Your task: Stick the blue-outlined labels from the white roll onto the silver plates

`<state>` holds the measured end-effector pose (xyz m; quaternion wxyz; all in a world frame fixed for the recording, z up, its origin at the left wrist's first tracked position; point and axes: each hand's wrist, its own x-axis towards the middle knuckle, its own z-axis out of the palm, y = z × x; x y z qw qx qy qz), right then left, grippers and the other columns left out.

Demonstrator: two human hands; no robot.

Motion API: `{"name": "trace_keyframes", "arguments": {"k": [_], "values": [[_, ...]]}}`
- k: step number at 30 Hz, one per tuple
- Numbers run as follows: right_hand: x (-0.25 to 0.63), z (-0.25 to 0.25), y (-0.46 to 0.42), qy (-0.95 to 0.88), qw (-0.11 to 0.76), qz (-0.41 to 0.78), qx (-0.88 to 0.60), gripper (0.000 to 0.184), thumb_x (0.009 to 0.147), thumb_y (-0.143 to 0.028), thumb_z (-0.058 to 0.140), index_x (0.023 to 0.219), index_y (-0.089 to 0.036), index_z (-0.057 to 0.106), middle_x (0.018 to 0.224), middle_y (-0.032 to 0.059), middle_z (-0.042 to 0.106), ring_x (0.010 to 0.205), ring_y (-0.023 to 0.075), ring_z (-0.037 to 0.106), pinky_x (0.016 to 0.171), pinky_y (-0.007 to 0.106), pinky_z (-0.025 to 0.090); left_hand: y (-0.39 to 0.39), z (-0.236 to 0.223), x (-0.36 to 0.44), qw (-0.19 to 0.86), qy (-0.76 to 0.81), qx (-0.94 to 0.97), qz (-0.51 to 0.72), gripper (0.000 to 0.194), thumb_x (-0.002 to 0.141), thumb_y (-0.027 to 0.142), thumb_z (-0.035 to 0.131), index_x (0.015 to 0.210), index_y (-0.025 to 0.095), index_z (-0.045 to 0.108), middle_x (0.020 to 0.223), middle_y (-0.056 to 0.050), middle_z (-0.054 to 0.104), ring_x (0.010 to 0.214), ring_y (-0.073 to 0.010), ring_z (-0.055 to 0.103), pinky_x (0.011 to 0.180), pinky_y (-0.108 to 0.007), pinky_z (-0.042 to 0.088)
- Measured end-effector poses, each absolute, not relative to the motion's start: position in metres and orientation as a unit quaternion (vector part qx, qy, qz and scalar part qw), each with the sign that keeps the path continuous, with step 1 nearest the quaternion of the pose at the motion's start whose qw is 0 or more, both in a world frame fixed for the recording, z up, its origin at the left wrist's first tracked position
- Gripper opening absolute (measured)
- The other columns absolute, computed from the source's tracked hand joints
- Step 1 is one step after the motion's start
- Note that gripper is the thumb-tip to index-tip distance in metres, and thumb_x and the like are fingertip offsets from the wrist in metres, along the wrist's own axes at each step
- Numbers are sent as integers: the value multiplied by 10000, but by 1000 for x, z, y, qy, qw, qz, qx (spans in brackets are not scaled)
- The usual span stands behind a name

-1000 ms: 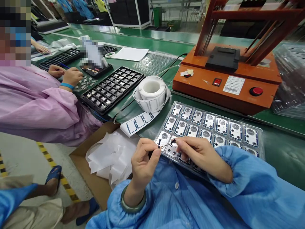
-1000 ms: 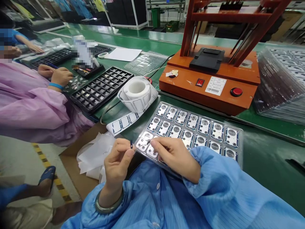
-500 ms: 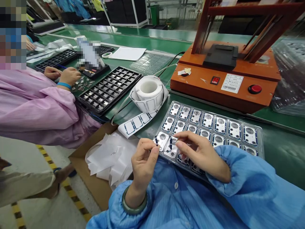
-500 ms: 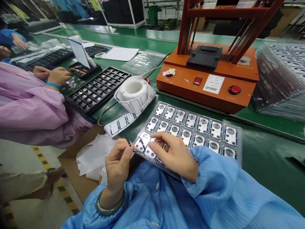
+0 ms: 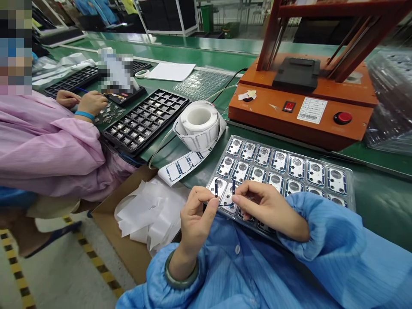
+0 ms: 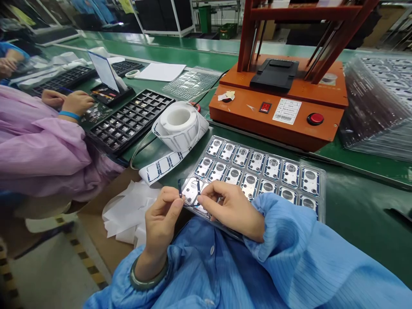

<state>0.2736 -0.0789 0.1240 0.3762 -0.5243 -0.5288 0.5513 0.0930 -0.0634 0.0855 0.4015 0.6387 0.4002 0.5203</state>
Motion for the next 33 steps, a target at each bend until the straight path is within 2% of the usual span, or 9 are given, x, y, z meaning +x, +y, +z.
{"name": "trace_keyframes", "arguments": {"k": [4, 9, 14, 17, 23, 33], "values": [[274, 129, -83, -525, 370, 540, -544, 180, 833, -337, 607, 743, -184, 579, 595, -41, 552, 462, 90, 557, 447, 201, 483, -59, 90, 88, 362, 404, 682, 490, 76, 848, 153, 590, 838, 212, 637, 831, -7, 564, 797, -131, 556, 723, -259, 467], [273, 129, -93, -486, 351, 551, -581, 172, 835, -324, 593, 735, -184, 596, 564, -42, 552, 471, 93, 556, 453, 193, 498, -47, 97, 82, 331, 389, 763, 396, 68, 831, 150, 616, 828, 202, 660, 911, -28, 595, 853, -136, 590, 787, -279, 486], [269, 117, -98, -477, 309, 533, -627, 162, 844, -307, 560, 749, -183, 606, 537, -48, 548, 428, 84, 524, 411, 182, 456, -36, 93, 80, 320, 365, 809, 330, 50, 835, 176, 619, 819, 192, 663, 894, -37, 580, 858, -151, 579, 778, -306, 485], [267, 114, -98, -511, 293, 486, -646, 159, 834, -284, 555, 716, -189, 603, 540, -44, 544, 459, 93, 531, 437, 194, 436, -33, 89, 81, 314, 352, 827, 306, 55, 836, 183, 616, 816, 190, 667, 869, -37, 576, 844, -158, 568, 758, -316, 479], [262, 115, -97, -578, 276, 398, -657, 153, 814, -216, 543, 679, -188, 611, 600, -25, 584, 556, 106, 532, 514, 217, 392, -33, 87, 81, 309, 343, 836, 297, 67, 833, 171, 611, 796, 188, 665, 835, -36, 579, 808, -158, 561, 718, -313, 476], [261, 113, -97, -587, 274, 391, -654, 146, 816, -199, 546, 688, -186, 615, 614, -27, 584, 559, 102, 528, 533, 221, 382, -32, 80, 81, 322, 350, 824, 309, 47, 824, 180, 629, 807, 193, 671, 832, -38, 588, 800, -162, 561, 686, -310, 485]]}}
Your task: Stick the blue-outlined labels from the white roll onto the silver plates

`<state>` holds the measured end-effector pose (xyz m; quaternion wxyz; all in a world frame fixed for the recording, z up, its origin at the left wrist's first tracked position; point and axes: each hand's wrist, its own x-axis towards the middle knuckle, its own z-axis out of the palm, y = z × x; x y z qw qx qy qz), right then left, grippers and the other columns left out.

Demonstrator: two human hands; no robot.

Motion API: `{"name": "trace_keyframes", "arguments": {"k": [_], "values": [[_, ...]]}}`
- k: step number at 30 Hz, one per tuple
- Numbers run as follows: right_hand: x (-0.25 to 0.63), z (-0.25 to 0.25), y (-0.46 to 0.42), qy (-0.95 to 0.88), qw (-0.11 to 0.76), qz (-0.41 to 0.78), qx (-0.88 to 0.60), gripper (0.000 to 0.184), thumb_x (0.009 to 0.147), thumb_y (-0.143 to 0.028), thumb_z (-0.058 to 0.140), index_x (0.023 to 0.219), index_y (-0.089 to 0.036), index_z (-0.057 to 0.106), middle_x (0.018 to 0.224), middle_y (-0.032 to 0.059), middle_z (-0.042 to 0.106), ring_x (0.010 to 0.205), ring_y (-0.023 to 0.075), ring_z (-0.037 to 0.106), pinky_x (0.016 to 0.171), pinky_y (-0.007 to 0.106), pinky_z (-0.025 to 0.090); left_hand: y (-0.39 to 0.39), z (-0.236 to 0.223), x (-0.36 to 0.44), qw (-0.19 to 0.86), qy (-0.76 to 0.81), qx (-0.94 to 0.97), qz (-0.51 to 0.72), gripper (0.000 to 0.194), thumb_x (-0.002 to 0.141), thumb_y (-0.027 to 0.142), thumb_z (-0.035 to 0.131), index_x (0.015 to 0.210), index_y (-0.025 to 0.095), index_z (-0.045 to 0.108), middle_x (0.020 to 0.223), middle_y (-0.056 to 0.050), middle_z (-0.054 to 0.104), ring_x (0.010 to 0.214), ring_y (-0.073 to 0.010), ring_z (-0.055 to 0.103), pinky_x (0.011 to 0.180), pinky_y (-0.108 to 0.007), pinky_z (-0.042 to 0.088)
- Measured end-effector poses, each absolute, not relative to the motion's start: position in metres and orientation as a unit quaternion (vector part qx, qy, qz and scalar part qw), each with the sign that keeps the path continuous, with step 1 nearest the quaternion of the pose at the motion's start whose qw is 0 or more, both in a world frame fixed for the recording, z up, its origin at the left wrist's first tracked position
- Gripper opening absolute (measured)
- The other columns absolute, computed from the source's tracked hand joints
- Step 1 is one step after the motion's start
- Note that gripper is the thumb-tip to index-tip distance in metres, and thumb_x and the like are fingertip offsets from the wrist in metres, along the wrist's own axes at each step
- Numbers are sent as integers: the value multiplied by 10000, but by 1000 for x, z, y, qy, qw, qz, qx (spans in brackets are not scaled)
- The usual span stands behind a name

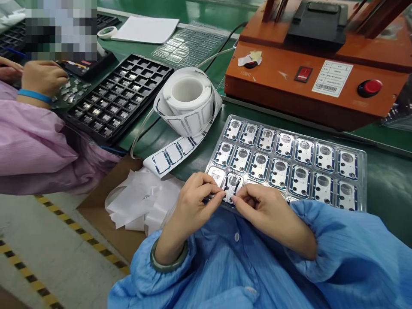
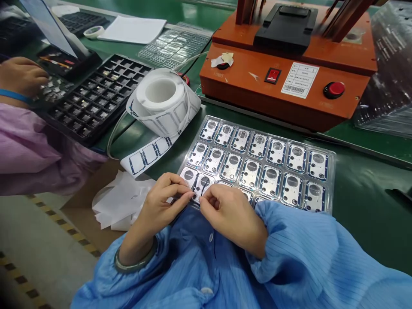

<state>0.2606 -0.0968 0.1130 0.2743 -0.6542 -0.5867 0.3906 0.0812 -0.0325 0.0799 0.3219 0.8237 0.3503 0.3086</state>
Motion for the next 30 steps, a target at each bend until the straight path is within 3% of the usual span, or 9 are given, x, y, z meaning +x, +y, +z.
{"name": "trace_keyframes", "arguments": {"k": [30], "values": [[260, 115, -96, -602, 249, 377, -658, 152, 840, -221, 548, 707, -203, 619, 620, -23, 603, 556, 114, 547, 525, 238, 390, -32, 80, 83, 293, 351, 833, 311, 64, 826, 200, 629, 788, 202, 681, 781, -28, 613, 758, -156, 564, 669, -314, 481]]}}
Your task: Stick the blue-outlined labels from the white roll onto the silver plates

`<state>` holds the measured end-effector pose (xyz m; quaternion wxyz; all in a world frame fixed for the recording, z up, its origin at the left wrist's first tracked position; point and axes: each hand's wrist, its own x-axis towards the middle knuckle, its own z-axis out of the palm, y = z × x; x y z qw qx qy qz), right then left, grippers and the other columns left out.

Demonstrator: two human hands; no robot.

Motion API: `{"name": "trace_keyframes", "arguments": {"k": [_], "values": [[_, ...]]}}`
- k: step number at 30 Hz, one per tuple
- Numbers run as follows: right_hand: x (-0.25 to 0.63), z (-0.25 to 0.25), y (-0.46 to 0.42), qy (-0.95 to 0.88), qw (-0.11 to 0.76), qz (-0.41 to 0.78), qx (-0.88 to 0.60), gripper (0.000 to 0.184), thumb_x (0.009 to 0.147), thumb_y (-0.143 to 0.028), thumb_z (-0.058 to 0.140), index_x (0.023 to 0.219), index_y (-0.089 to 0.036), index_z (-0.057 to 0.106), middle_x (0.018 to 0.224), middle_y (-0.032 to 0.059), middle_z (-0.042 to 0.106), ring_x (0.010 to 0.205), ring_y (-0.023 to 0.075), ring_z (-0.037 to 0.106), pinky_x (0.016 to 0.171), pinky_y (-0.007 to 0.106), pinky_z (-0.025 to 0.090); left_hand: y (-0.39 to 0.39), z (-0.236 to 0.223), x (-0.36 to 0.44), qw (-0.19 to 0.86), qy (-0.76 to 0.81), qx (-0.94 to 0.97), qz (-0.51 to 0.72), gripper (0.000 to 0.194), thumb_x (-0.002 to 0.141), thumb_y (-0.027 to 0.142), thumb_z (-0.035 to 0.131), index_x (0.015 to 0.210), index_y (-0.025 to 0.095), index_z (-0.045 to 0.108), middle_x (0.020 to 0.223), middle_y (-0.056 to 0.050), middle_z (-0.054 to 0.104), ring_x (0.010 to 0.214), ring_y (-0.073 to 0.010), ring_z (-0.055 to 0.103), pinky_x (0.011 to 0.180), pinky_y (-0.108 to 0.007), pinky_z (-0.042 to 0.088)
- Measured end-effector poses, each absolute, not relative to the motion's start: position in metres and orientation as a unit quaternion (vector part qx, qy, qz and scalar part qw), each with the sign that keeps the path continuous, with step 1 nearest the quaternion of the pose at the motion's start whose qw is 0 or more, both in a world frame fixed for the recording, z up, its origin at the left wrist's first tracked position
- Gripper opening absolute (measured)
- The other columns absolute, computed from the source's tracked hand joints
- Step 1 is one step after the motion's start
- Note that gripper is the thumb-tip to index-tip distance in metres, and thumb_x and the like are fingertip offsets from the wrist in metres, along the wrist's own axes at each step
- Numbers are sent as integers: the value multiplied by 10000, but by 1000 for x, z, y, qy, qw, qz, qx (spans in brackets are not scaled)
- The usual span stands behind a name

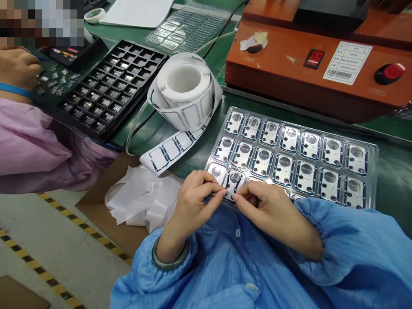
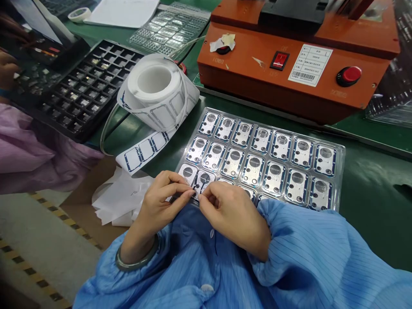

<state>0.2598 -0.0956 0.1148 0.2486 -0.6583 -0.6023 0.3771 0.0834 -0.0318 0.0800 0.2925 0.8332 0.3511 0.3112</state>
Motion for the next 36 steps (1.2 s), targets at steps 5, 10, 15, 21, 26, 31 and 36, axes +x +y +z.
{"name": "trace_keyframes", "arguments": {"k": [5, 10, 15, 21, 26, 31, 36], "values": [[261, 115, -95, -616, 234, 365, -657, 162, 857, -238, 544, 718, -208, 621, 640, -12, 622, 580, 126, 564, 530, 242, 398, -32, 78, 83, 287, 346, 835, 316, 61, 826, 204, 633, 803, 205, 690, 785, -28, 625, 773, -161, 572, 686, -324, 477], [261, 115, -100, -660, 219, 306, -650, 163, 891, -232, 524, 764, -192, 618, 691, -1, 635, 596, 122, 571, 547, 244, 400, -32, 78, 82, 280, 341, 842, 310, 61, 831, 205, 629, 821, 208, 688, 807, -31, 638, 780, -164, 571, 701, -330, 469], [262, 115, -102, -698, 186, 257, -642, 184, 910, -237, 495, 785, -189, 621, 702, 8, 640, 595, 128, 577, 545, 249, 394, -32, 80, 81, 276, 346, 846, 297, 72, 844, 221, 618, 826, 210, 687, 828, -36, 649, 793, -169, 572, 718, -341, 466], [262, 115, -102, -704, 163, 248, -645, 189, 910, -238, 479, 776, -200, 605, 714, 11, 648, 585, 130, 580, 529, 240, 384, -33, 79, 81, 272, 350, 848, 291, 79, 846, 238, 615, 831, 217, 690, 835, -33, 656, 800, -170, 578, 729, -344, 468], [263, 112, -104, -721, 158, 233, -633, 213, 930, -247, 450, 779, -196, 591, 712, 11, 637, 599, 132, 580, 541, 246, 369, -33, 77, 80, 266, 345, 850, 295, 57, 843, 225, 622, 839, 216, 679, 835, -30, 645, 800, -168, 570, 724, -341, 461], [263, 110, -104, -773, 137, 147, -602, 246, 943, -216, 409, 756, -177, 565, 701, 21, 619, 595, 142, 576, 510, 279, 297, -33, 77, 78, 284, 338, 851, 285, 64, 832, 214, 640, 889, 213, 669, 894, -37, 625, 853, -172, 562, 757, -337, 471], [264, 110, -102, -782, 118, 133, -597, 233, 930, -222, 446, 720, -187, 540, 673, 2, 604, 566, 139, 564, 497, 289, 257, -34, 81, 79, 288, 364, 850, 248, 67, 853, 214, 600, 869, 218, 665, 973, -55, 582, 944, -191, 554, 831, -353, 475]]}}
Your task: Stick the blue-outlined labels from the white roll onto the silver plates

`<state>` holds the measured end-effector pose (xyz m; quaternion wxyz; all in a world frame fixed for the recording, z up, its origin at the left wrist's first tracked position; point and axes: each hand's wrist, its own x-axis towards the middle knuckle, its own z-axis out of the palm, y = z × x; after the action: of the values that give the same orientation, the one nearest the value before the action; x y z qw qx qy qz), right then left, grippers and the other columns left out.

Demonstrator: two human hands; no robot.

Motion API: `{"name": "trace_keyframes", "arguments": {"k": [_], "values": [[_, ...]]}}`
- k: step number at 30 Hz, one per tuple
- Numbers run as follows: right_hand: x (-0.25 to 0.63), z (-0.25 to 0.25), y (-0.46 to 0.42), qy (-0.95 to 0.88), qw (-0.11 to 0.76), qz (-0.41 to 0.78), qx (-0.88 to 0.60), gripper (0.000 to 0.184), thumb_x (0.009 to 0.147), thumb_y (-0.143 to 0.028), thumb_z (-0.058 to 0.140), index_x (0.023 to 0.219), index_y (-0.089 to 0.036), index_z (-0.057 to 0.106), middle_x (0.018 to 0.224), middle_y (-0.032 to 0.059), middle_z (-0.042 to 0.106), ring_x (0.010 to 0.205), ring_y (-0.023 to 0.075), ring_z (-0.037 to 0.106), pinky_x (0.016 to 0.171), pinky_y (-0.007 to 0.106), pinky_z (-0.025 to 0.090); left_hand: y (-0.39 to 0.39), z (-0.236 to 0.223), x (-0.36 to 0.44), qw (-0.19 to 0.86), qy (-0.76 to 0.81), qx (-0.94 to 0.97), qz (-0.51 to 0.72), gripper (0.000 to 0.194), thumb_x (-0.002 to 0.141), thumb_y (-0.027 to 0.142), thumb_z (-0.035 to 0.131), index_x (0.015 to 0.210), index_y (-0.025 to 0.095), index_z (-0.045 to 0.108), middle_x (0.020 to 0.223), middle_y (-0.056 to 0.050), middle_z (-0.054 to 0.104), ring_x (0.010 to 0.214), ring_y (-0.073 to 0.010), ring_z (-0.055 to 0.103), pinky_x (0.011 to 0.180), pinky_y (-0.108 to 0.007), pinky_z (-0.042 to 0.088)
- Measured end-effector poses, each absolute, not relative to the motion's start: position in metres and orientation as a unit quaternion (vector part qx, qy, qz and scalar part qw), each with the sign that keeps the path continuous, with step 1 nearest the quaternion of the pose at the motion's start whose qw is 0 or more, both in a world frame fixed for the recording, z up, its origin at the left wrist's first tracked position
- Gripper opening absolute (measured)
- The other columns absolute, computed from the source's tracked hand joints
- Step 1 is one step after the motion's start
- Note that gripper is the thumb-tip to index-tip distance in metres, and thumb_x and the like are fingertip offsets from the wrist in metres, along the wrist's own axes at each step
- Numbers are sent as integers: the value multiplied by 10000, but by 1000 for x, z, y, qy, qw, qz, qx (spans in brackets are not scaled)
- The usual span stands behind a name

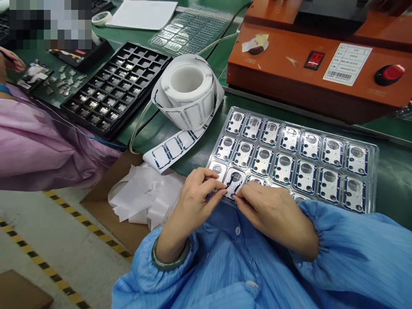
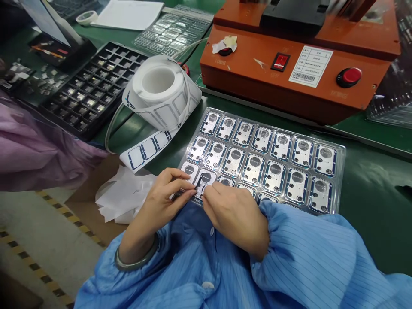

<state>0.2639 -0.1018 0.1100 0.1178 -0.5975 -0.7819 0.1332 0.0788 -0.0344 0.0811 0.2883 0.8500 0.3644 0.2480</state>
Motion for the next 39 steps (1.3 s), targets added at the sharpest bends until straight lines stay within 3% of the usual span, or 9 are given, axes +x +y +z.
{"name": "trace_keyframes", "arguments": {"k": [8, 13, 20, 30, 35, 39], "values": [[260, 108, -106, -771, 104, 124, -616, 212, 936, -240, 456, 743, -204, 535, 673, -6, 594, 572, 167, 590, 490, 289, 252, -37, 87, 83, 295, 390, 850, 197, 79, 859, 211, 588, 821, 194, 656, 905, -53, 542, 883, -193, 529, 803, -366, 467], [263, 99, -108, -759, 182, 137, -610, 211, 917, -254, 465, 718, -218, 521, 627, -15, 587, 526, 165, 575, 496, 280, 310, -44, 89, 85, 300, 412, 832, 218, 73, 842, 215, 617, 792, 185, 661, 904, -55, 557, 895, -196, 542, 824, -377, 469], [269, 92, -107, -657, 318, 324, -602, 194, 930, -402, 479, 839, -248, 553, 667, -49, 613, 548, 113, 589, 518, 217, 437, -54, 81, 86, 312, 398, 765, 398, 73, 827, 212, 645, 876, 200, 698, 956, -64, 573, 905, -173, 591, 808, -323, 511], [269, 101, -107, -676, 422, 272, -540, 82, 909, -270, 538, 833, -245, 554, 693, -58, 601, 549, 79, 580, 543, 159, 467, -60, 81, 95, 310, 360, 741, 475, 117, 861, 130, 563, 950, 186, 614, 829, -30, 599, 791, -142, 601, 688, -265, 519], [270, 101, -107, -683, 446, 253, -520, 36, 896, -229, 564, 876, -253, 546, 723, -57, 594, 574, 79, 575, 565, 156, 470, -66, 73, 99, 395, 369, 685, 488, 113, 895, 134, 513, 977, 194, 562, 904, -23, 550, 653, -88, 612, 594, -224, 525], [268, 103, -108, -684, 460, 243, -512, 72, 893, -187, 563, 900, -253, 536, 757, -52, 603, 617, 81, 589, 605, 161, 476, -69, 70, 100, 379, 361, 681, 512, 167, 880, 100, 524, 1004, 209, 550, 913, -17, 547, 661, -83, 602, 596, -211, 530]]}}
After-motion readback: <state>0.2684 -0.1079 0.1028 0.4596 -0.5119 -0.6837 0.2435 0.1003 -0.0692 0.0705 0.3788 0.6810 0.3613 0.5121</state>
